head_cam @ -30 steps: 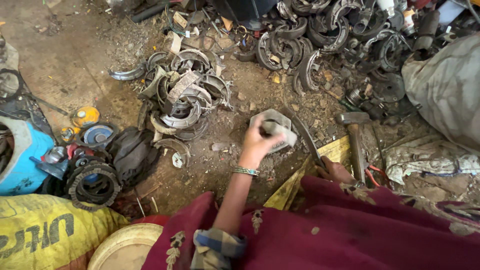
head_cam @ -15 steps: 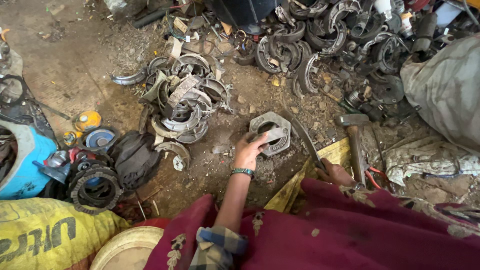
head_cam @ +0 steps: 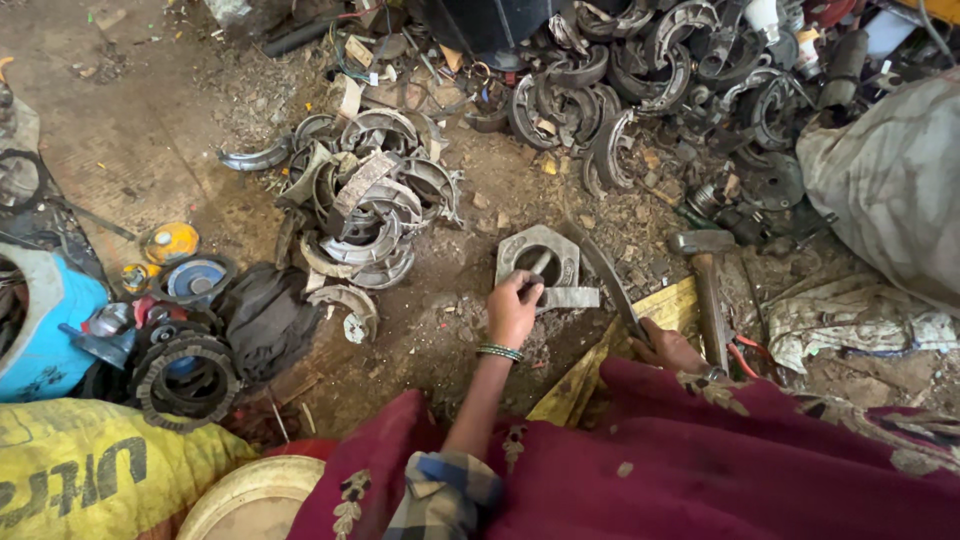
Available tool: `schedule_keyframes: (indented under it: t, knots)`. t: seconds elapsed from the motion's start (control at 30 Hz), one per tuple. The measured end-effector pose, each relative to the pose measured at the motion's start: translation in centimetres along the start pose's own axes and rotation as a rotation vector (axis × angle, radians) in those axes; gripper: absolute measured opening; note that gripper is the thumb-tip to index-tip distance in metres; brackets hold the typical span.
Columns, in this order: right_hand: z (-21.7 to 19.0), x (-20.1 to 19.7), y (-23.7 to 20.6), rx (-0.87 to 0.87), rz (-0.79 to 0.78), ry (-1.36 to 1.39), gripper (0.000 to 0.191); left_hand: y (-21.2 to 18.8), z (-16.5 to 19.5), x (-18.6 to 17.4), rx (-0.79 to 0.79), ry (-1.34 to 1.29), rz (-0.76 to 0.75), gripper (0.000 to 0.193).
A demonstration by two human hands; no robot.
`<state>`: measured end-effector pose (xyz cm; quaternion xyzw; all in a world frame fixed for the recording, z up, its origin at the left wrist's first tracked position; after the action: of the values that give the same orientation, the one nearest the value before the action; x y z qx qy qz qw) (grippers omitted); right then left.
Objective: The person sits on the ground in a scrap-metal yard and repeatedly strikes a metal part seated in a hexagonal mold with a curved blade, then switches to a hammer to hit the part, before stopping and adjusting their clothing.
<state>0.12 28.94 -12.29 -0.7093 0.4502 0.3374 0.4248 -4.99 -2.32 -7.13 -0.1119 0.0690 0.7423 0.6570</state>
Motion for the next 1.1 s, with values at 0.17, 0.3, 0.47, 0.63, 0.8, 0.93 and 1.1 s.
schedule_keyframes:
  t: [0.17,0.3,0.47,0.63,0.8,0.93,1.1]
  knots:
    - [0.1,0.0,0.0,0.004,-0.02,0.007,0.041,-0.6,2.5,-0.6,0.142,0.397,0.043,0.021]
    - [0.0,-0.1,-0.1,-0.023,-0.002,-0.008,0.042,-1.6,4.8,1.7,0.576,0.44,0.028,0.044]
    - [-0.3,-0.3,-0.2,-0.025,0.012,-0.01,0.046,-2.8,3.0,4.6,0.533,0.888,-0.282,0.046]
    - [-0.6,-0.6,-0.2,-0.024,0.008,-0.004,0.047,-0.6,3.4,2.2,0.308,0.417,-0.15,0.034]
    - [-0.4,-0.5,-0.1,0.005,-0.011,0.01,0.05,-1.4,5.4,-0.5,0.273,0.262,-0.051,0.053]
    - [-0.2,-0.1,-0.2,0.019,-0.009,-0.011,0.045,-1.1,5.6,-0.6,0.216,0.334,-0.085,0.053]
    - [-1.1,-1.0,0.1,-0.106,0.031,0.002,0.035,-1.1,4.2,0.4,0.166,0.413,-0.16,0.045]
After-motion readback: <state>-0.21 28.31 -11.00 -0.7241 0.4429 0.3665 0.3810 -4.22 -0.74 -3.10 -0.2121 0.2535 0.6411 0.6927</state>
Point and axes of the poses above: each hand's wrist, its own y-axis towards the middle knuckle, its own x-axis out of the palm, z = x × y, the point moved 4 cm from there along y, towards the middle knuckle, and after that the axes turned 7 degrees about -y, right-handed, at the moved point
